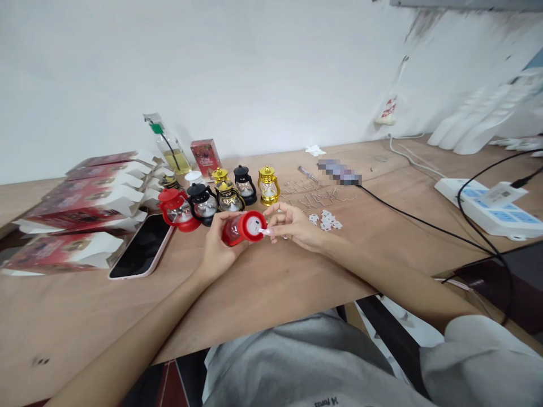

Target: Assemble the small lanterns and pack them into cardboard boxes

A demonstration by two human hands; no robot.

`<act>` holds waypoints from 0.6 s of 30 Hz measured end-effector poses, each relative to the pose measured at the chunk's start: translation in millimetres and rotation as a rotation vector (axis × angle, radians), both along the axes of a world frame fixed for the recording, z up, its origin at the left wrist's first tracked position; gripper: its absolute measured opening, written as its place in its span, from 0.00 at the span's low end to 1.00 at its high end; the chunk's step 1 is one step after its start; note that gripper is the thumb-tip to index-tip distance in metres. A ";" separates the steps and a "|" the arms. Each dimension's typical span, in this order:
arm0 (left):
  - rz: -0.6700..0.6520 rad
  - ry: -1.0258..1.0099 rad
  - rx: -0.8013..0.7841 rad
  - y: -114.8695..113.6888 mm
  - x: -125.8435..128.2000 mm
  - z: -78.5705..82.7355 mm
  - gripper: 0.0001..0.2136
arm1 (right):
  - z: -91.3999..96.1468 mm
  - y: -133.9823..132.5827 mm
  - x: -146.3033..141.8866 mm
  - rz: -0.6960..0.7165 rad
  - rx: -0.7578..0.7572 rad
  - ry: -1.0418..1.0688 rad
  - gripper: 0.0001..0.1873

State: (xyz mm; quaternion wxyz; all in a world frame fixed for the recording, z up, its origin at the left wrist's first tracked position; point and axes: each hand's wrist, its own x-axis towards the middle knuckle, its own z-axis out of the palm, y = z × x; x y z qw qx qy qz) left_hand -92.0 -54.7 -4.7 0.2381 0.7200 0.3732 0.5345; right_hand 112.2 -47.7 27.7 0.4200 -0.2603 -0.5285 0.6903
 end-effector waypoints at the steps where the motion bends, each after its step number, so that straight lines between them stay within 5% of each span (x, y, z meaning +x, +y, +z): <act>1: 0.003 -0.024 -0.028 1.3 -0.4 -0.8 0.27 | 0.0 -0.3 0.0 -0.006 -0.005 0.005 0.23; 18: -0.099 -0.035 0.038 -5.5 3.8 4.3 0.27 | 0.4 -7.2 -3.1 0.044 0.031 0.025 0.24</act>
